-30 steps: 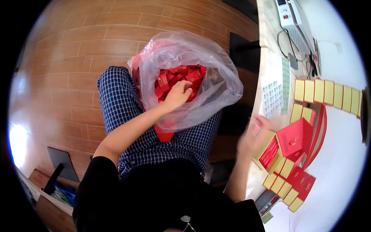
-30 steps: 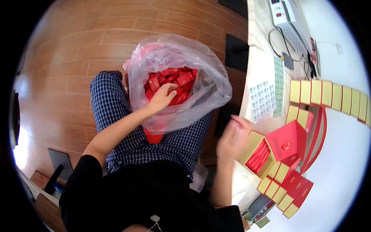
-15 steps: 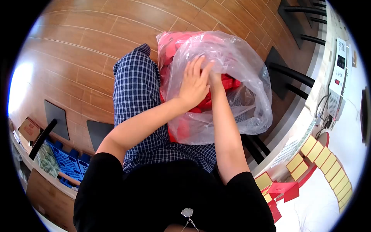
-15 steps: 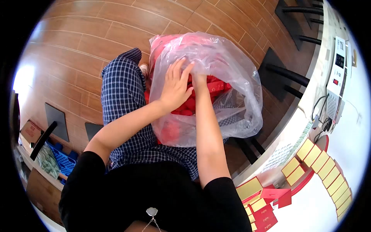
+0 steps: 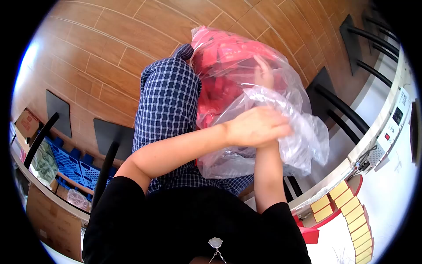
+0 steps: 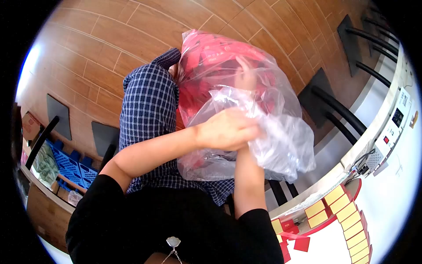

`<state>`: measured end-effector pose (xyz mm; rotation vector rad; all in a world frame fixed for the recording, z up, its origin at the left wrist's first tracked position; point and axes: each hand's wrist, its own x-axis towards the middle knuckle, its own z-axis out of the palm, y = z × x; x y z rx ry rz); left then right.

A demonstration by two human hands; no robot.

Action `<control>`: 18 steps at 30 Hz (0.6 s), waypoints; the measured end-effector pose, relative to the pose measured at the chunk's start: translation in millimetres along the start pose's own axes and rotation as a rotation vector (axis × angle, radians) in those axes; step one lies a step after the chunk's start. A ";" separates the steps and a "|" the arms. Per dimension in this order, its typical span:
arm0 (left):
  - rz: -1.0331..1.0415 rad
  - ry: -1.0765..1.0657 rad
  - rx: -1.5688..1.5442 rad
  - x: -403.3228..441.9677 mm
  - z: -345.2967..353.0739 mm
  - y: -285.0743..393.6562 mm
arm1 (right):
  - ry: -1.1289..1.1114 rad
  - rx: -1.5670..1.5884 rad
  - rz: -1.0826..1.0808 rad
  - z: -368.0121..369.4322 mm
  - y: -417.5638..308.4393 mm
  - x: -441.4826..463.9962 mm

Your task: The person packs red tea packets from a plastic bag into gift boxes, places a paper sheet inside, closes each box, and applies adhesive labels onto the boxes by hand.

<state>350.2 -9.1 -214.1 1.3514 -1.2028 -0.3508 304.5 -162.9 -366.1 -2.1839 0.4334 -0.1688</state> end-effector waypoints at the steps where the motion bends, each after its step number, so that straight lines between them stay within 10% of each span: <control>1: -0.012 -0.004 -0.002 -0.8 -1.5 0.2 | -0.053 -0.082 0.074 9.1 -18.3 17.0; 6: -0.050 0.099 -0.016 5.7 -5.6 0.5 | -0.176 -0.642 -0.031 55.9 5.0 63.5; 18: -0.283 0.241 0.131 13.6 -6.3 -12.8 | -0.727 -0.819 0.045 70.6 -15.7 62.2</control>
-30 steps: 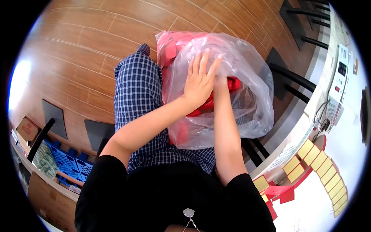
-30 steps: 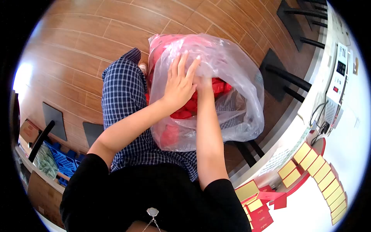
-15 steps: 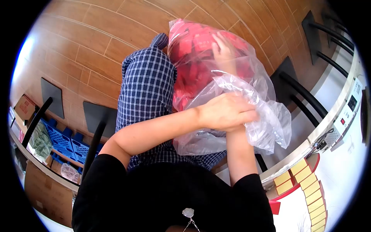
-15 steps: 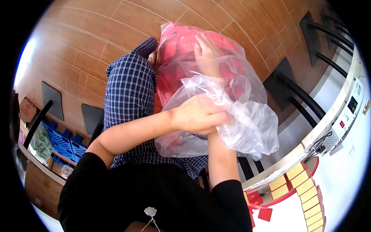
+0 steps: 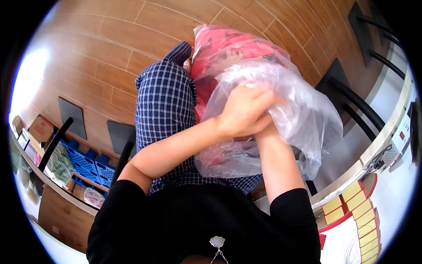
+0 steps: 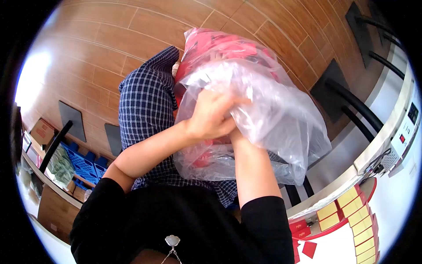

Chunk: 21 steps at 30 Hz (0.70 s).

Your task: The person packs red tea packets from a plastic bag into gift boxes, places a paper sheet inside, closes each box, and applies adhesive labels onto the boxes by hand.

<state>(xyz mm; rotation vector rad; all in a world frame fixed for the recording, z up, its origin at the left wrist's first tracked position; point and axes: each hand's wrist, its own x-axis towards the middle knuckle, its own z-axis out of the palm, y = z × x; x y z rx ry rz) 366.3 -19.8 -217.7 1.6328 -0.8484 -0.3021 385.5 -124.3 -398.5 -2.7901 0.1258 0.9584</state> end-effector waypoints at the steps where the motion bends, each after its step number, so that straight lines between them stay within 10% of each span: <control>1: -0.072 -0.007 0.012 -3.1 3.5 -6.2 | -0.013 0.018 -0.004 5.1 -3.0 -4.6; 8: -0.235 -0.014 0.384 9.4 -11.2 -37.8 | -0.406 0.193 -0.012 107.8 -44.5 -150.2; 21: 0.035 -0.008 0.558 -34.8 11.0 -43.8 | 0.070 1.110 0.525 181.8 -29.6 -261.0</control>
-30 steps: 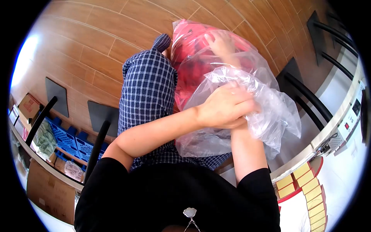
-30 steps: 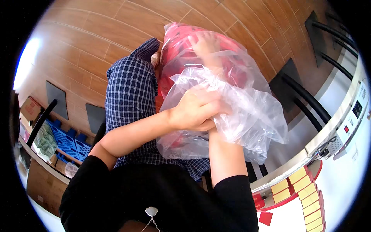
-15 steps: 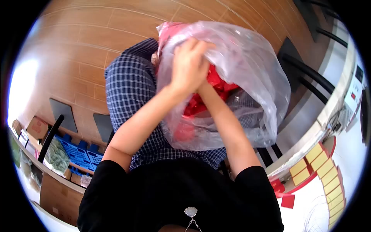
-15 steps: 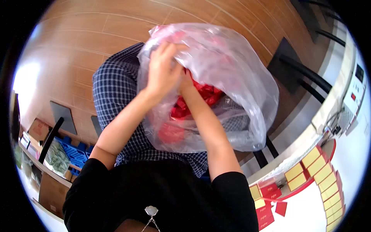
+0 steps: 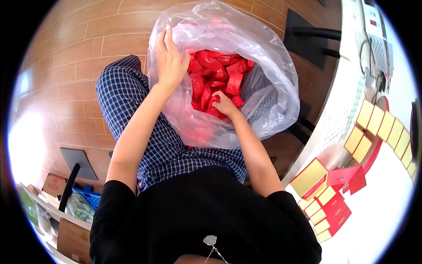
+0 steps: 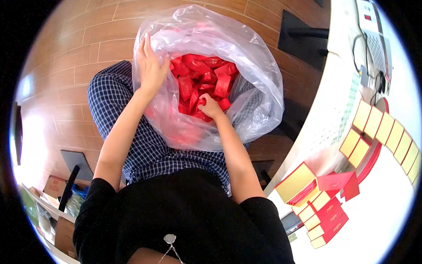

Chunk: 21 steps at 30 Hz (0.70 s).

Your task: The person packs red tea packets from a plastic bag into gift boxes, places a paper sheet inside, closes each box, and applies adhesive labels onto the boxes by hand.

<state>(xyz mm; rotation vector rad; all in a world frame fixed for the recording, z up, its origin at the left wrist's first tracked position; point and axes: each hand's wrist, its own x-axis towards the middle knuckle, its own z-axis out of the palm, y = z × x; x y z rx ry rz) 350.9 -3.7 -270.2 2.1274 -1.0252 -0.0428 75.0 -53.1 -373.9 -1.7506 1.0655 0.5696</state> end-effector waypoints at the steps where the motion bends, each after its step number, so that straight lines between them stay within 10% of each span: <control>1: 0.038 0.076 -0.062 -2.7 -5.4 6.3 | -0.028 0.055 -0.040 -2.8 4.1 -2.2; 4: 0.112 -0.184 -0.212 -20.4 -23.0 19.3 | -0.025 0.180 -0.144 0.2 11.0 -11.5; 11: -0.428 -0.707 -0.602 -117.2 18.5 11.6 | 0.115 0.836 -0.091 -19.1 -49.5 -49.6; 21: -0.379 -1.119 -0.750 -90.2 -52.6 67.8 | 0.548 0.343 -0.583 -39.9 -119.5 -122.2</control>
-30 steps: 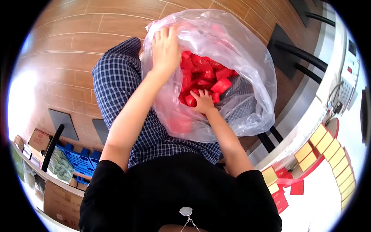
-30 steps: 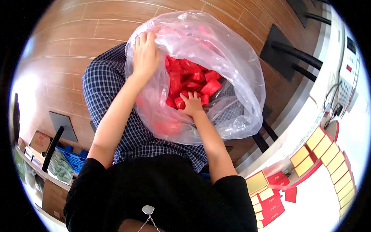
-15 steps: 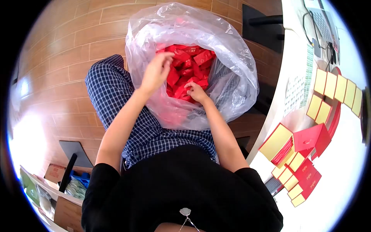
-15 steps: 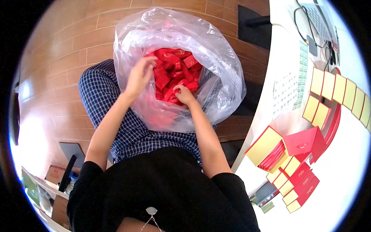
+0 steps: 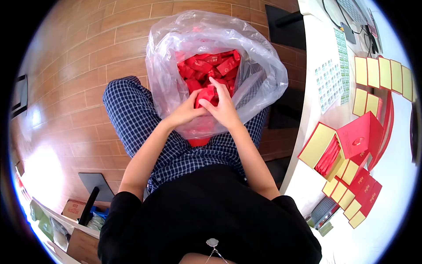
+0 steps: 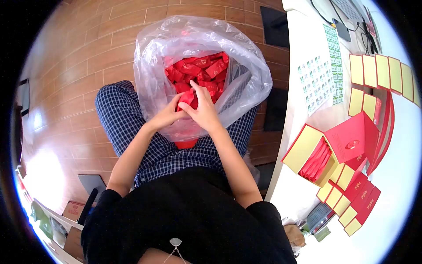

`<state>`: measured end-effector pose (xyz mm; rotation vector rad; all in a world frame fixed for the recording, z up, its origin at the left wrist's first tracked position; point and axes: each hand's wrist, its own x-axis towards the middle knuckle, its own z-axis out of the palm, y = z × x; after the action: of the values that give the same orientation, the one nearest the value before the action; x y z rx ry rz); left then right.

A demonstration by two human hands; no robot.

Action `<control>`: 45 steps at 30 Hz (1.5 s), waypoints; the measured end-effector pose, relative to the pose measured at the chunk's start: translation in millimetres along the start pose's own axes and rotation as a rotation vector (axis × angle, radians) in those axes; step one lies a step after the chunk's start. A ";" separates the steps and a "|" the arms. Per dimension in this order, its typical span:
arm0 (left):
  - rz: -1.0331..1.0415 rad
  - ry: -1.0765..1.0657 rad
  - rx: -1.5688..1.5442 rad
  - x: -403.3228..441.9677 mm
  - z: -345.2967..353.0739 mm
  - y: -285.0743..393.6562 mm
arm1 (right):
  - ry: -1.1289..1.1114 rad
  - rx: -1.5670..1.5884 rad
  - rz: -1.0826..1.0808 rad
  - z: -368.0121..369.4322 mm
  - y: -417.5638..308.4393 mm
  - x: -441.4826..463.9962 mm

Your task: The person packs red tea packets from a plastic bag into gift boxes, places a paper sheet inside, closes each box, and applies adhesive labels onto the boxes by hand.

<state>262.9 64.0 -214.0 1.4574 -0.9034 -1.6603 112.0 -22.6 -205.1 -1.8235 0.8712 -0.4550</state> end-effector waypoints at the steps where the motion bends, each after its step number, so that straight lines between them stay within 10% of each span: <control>1: 0.000 -0.002 0.007 -3.7 5.4 -2.2 | 0.066 -0.173 -0.156 0.5 -2.6 0.2; 13: 0.216 0.379 0.125 -37.4 34.7 25.1 | 0.095 0.216 0.035 -17.5 -48.1 -15.7; 27: -0.328 -0.232 -0.907 -58.3 45.6 54.4 | 0.355 0.122 0.028 -18.8 -61.5 -30.3; 29: -0.311 -0.227 -0.826 -54.8 47.9 52.4 | 0.300 0.188 0.048 -26.9 -54.9 -26.8; 31: -0.082 0.031 -0.411 -45.6 51.5 34.8 | 0.204 -0.216 -0.377 -37.8 -54.8 -20.0; 40: 0.032 0.243 -0.047 -39.7 42.6 26.5 | 0.096 -0.032 -0.215 -16.6 -41.3 -19.4; 45: 0.043 0.335 -0.050 -19.8 27.4 -1.1 | 0.178 0.389 0.228 -14.9 16.5 13.1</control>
<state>237.2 82.9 -202.6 1.6089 -0.6960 -1.3440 105.1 -45.4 -215.0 -1.3269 1.0196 -0.6006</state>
